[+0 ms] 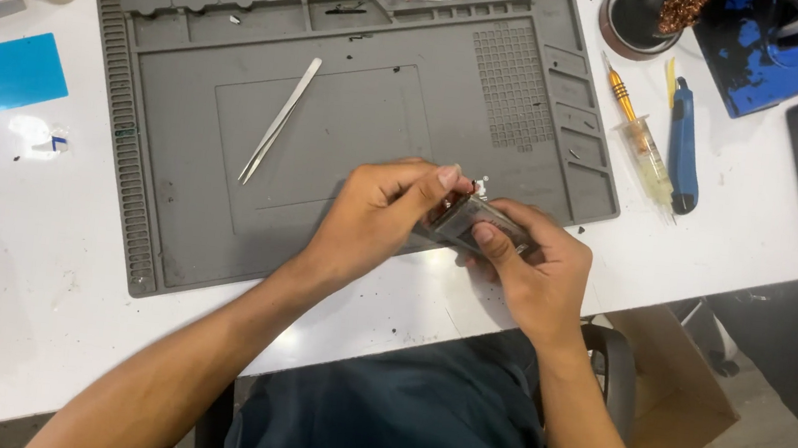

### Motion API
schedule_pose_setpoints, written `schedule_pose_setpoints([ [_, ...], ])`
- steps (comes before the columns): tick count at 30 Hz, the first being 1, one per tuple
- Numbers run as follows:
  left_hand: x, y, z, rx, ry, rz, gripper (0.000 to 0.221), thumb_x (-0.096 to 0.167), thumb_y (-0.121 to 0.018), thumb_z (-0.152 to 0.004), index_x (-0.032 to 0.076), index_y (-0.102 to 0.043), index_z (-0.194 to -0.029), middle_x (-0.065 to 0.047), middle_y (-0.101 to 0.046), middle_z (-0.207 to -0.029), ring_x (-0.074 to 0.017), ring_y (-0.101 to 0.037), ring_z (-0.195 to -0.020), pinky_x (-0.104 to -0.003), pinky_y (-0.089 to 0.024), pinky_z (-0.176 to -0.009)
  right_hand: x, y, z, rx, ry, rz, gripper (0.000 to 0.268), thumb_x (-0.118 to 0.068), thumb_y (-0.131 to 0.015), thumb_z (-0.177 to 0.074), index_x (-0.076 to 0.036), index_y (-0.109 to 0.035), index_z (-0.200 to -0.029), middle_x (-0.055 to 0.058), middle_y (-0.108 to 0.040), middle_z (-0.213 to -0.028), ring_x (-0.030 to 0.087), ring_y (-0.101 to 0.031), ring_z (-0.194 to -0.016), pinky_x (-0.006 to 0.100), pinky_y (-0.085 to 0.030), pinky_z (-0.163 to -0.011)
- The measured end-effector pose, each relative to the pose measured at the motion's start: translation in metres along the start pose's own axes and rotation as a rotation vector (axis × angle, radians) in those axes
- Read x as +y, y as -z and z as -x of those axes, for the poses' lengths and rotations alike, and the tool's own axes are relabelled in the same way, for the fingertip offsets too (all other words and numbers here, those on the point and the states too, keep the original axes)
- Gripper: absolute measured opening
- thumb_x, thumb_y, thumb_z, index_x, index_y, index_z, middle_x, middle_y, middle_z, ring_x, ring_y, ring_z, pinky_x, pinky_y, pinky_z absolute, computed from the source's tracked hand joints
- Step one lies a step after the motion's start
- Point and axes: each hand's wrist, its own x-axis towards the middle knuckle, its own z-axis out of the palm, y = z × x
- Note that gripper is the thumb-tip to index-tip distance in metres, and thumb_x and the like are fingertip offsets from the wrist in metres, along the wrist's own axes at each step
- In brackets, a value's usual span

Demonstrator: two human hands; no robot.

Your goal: Repairing a mobile phone battery by soldering components on its protection circuit board.

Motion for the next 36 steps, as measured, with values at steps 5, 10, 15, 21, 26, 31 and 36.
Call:
schedule_pose_setpoints([
  [5, -0.003, 0.009, -0.006, 0.043, 0.127, 0.045, 0.031, 0.034, -0.067, -0.099, 0.006, -0.079, -0.100, -0.009, -0.072, -0.078, -0.0108, -0.069, -0.073, -0.024, -0.064, -0.066, -0.001, 0.002, -0.004, -0.027, 0.091, 0.033, 0.016, -0.009, -0.081, -0.088, 0.001, -0.077, -0.099, 0.016, -0.071, -0.070, 0.022, -0.072, -0.055, 0.028, -0.055, -0.043],
  [10, 0.006, 0.013, -0.005, 0.011, 0.123, 0.006, 0.018, 0.017, -0.073, -0.094, 0.003, -0.079, -0.102, -0.012, -0.075, -0.080, -0.0114, -0.070, -0.075, -0.024, -0.064, -0.067, -0.003, -0.001, -0.006, -0.002, 0.095, 0.061, 0.015, -0.009, -0.079, -0.090, 0.000, -0.077, -0.102, 0.015, -0.072, -0.073, 0.021, -0.070, -0.054, 0.027, -0.054, -0.043],
  [15, 0.000, 0.014, -0.006, -0.016, 0.151, -0.009, 0.017, 0.007, -0.076, -0.087, 0.000, -0.077, -0.103, -0.011, -0.073, -0.080, -0.0134, -0.073, -0.077, -0.026, -0.066, -0.071, -0.002, -0.001, -0.006, 0.000, 0.095, 0.022, 0.016, -0.009, -0.077, -0.091, 0.002, -0.076, -0.103, 0.014, -0.071, -0.072, 0.020, -0.070, -0.056, 0.026, -0.054, -0.042],
  [21, 0.005, 0.011, -0.003, -0.023, 0.118, 0.004, 0.019, 0.018, -0.074, -0.094, 0.003, -0.077, -0.105, -0.008, -0.074, -0.084, -0.0109, -0.071, -0.082, -0.023, -0.063, -0.070, -0.002, 0.000, -0.007, 0.001, 0.129, 0.059, 0.015, -0.006, -0.081, -0.088, 0.002, -0.077, -0.100, 0.015, -0.071, -0.071, 0.020, -0.068, -0.055, 0.027, -0.053, -0.043],
  [26, -0.010, 0.000, -0.002, 0.030, 0.082, 0.028, 0.017, 0.007, -0.078, -0.091, -0.001, -0.077, -0.106, -0.009, -0.073, -0.085, -0.0111, -0.070, -0.083, -0.024, -0.063, -0.073, 0.007, 0.007, -0.004, 0.016, 0.047, 0.009, 0.018, -0.008, -0.083, -0.086, 0.002, -0.077, -0.100, 0.015, -0.073, -0.072, 0.020, -0.072, -0.059, 0.026, -0.057, -0.046],
  [31, -0.004, -0.005, 0.003, -0.008, 0.071, 0.072, 0.038, 0.008, -0.083, -0.085, 0.000, -0.072, -0.121, -0.008, -0.072, -0.090, -0.0126, -0.070, -0.083, -0.028, -0.064, -0.079, 0.038, 0.087, -0.002, 0.038, -0.074, -0.119, 0.024, -0.005, -0.086, -0.079, 0.007, -0.076, -0.098, 0.019, -0.076, -0.076, 0.019, -0.071, -0.069, 0.031, -0.061, -0.056],
  [36, -0.003, -0.005, 0.003, -0.114, -0.014, -0.540, 0.011, 0.007, -0.074, -0.099, 0.009, -0.078, -0.108, 0.001, -0.064, -0.082, -0.0077, -0.048, -0.065, -0.021, -0.042, -0.065, 0.111, 0.306, 0.038, -0.130, -0.171, -0.369, 0.021, -0.016, -0.077, -0.092, -0.008, -0.071, -0.110, 0.010, -0.073, -0.098, 0.028, -0.074, -0.091, 0.045, -0.066, -0.083],
])
